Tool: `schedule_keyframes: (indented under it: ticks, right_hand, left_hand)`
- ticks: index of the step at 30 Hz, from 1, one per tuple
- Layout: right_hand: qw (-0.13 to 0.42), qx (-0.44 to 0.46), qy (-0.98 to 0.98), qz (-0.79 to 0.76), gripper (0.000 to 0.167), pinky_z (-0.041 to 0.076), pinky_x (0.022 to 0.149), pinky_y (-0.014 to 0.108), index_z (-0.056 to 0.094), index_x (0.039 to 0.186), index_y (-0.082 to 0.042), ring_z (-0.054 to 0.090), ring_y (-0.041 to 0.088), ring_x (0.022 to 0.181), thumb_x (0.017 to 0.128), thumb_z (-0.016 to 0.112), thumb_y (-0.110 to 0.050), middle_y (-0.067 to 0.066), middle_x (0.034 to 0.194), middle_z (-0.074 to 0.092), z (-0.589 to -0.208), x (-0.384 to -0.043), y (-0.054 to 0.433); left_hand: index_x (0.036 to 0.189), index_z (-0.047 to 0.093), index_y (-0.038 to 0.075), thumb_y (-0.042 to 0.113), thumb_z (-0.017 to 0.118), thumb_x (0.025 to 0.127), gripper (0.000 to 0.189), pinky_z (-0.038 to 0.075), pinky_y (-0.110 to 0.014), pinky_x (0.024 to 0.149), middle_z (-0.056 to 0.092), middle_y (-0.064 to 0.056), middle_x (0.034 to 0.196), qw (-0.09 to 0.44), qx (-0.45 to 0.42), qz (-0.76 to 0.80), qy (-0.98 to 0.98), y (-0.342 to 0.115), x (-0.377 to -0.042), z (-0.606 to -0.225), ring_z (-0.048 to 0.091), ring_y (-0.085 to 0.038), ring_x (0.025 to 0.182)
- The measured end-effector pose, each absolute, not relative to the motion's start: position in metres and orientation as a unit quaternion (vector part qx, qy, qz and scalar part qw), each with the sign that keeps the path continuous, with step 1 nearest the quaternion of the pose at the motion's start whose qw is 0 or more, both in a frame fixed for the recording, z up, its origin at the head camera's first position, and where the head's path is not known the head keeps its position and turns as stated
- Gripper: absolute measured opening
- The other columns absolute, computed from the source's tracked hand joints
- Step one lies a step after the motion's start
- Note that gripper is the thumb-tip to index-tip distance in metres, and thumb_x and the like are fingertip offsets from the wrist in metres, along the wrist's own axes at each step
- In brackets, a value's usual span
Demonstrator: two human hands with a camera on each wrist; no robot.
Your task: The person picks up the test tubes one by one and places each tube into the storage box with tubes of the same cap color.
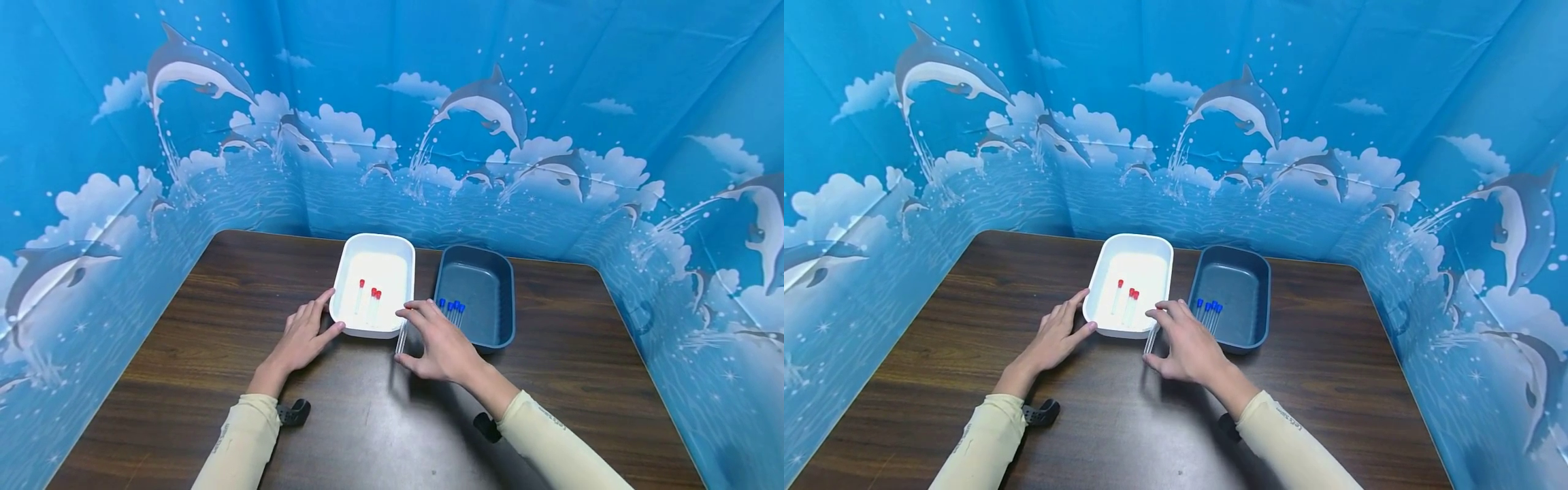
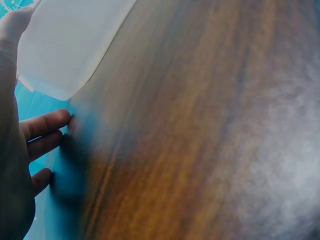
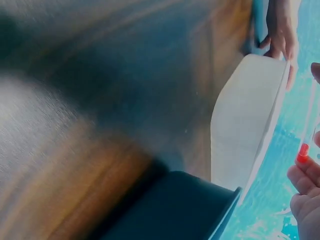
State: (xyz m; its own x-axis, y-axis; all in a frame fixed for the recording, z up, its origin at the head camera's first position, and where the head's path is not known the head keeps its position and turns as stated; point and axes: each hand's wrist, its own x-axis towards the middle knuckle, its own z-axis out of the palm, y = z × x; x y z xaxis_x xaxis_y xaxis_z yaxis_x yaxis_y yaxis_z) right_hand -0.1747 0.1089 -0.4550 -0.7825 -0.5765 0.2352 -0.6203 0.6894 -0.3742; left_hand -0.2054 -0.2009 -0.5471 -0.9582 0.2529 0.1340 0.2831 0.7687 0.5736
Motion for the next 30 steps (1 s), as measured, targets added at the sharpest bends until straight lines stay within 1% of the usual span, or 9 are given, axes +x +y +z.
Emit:
schedule_keyframes:
  ticks: [4,9,12,16,24,30]
  right_hand:
    - [0.053,0.324,-0.917,0.226,0.064,0.048,0.093,0.043,0.059,0.13,-0.014,0.045,0.021,0.123,0.077,0.079,-0.043,0.008,0.137,0.05,-0.453,-0.184,0.105]
    - [0.046,0.316,-0.922,0.221,0.061,0.045,0.097,0.045,0.061,0.128,-0.013,0.043,0.023,0.127,0.078,0.078,-0.044,0.008,0.137,0.05,-0.452,-0.197,0.1]
    - [0.041,0.315,-0.923,0.218,0.06,0.044,0.098,0.044,0.061,0.126,-0.012,0.043,0.023,0.126,0.078,0.076,-0.046,0.009,0.137,0.05,-0.454,-0.206,0.097]
    - [0.031,0.311,-0.926,0.212,0.06,0.046,0.095,0.042,0.062,0.124,-0.012,0.045,0.022,0.122,0.079,0.076,-0.048,0.009,0.137,0.05,-0.456,-0.217,0.094]
    - [0.001,0.279,-0.939,0.203,0.059,0.046,0.097,0.042,0.062,0.125,-0.013,0.045,0.022,0.122,0.079,0.076,-0.047,0.006,0.137,0.049,-0.458,-0.238,0.09]
    - [-0.012,0.271,-0.942,0.197,0.059,0.045,0.097,0.043,0.062,0.126,-0.012,0.045,0.023,0.123,0.08,0.075,-0.047,0.007,0.137,0.05,-0.464,-0.25,0.086]
  left_hand:
    - [0.157,0.011,0.034,0.062,0.046,0.096,0.076,0.025,-0.054,0.096,0.048,-0.006,0.138,0.024,-0.143,-0.309,-0.94,-0.201,-0.206,-0.546,0.04,-0.026,0.123]
    - [0.157,0.01,0.036,0.063,0.046,0.096,0.076,0.025,-0.054,0.096,0.046,-0.006,0.139,0.023,-0.141,-0.308,-0.94,-0.201,-0.206,-0.546,0.04,-0.026,0.123]
    - [0.157,0.01,0.036,0.063,0.046,0.095,0.076,0.025,-0.054,0.096,0.046,-0.006,0.14,0.023,-0.139,-0.309,-0.941,-0.201,-0.206,-0.546,0.039,-0.026,0.124]
    - [0.157,0.011,0.035,0.063,0.046,0.096,0.076,0.025,-0.054,0.096,0.047,-0.006,0.139,0.023,-0.138,-0.309,-0.941,-0.201,-0.205,-0.547,0.04,-0.026,0.123]
    - [0.157,0.012,0.035,0.063,0.046,0.095,0.076,0.025,-0.054,0.096,0.047,-0.005,0.139,0.025,-0.137,-0.31,-0.941,-0.202,-0.206,-0.546,0.039,-0.026,0.123]
    - [0.157,0.011,0.036,0.063,0.046,0.095,0.076,0.026,-0.053,0.096,0.048,-0.005,0.137,0.027,-0.139,-0.304,-0.942,-0.202,-0.206,-0.548,0.04,-0.025,0.122]
